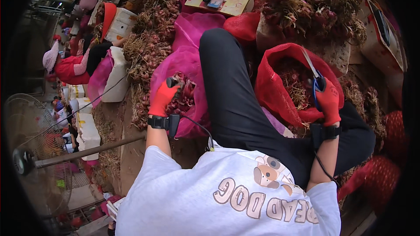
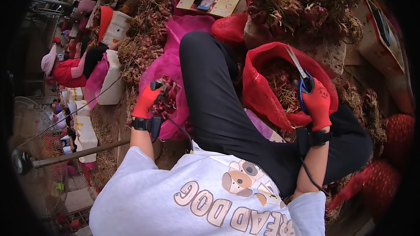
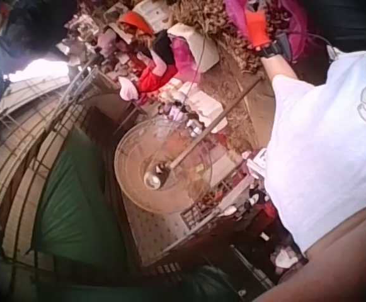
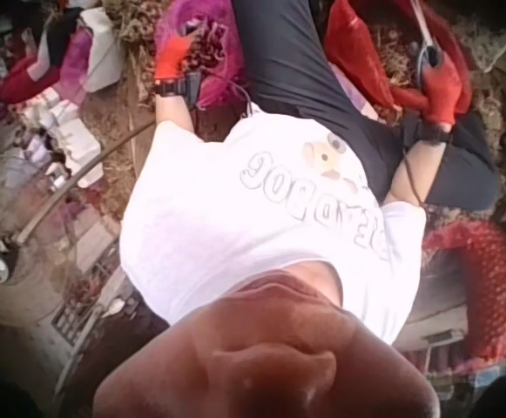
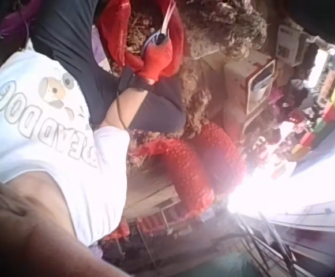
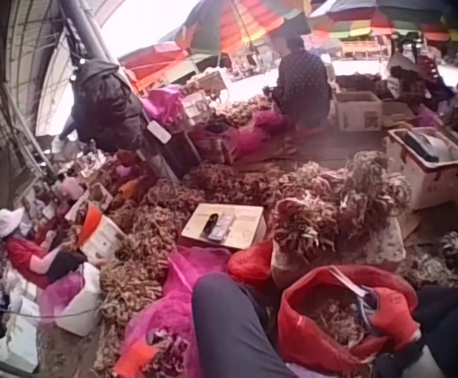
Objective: The person uses scissors to trim the stems and roots from red onions and place them into a red mesh bag.
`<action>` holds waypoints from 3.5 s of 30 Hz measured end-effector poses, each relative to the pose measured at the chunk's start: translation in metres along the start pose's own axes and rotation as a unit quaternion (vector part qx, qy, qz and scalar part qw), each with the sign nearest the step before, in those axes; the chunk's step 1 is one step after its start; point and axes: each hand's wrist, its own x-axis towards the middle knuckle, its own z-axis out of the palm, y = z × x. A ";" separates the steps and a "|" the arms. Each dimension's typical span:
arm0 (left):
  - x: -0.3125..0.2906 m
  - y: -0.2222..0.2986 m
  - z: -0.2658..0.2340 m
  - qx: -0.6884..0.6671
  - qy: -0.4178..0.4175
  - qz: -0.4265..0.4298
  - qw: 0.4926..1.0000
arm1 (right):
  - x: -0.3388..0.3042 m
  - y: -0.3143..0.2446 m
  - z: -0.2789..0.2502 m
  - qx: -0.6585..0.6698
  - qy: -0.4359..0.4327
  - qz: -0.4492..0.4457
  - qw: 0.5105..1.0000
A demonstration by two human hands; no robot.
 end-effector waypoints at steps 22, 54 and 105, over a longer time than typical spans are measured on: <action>0.205 0.287 0.185 -0.012 -0.195 0.193 0.962 | 0.006 0.057 -0.067 -0.135 0.049 0.112 0.983; 0.163 0.248 0.210 -0.335 -0.285 -0.007 0.898 | 0.090 -0.026 0.005 0.611 -0.285 0.183 0.716; 0.017 0.239 0.282 -0.378 -0.392 0.052 0.837 | -0.021 -0.013 -0.014 0.763 0.023 0.216 0.609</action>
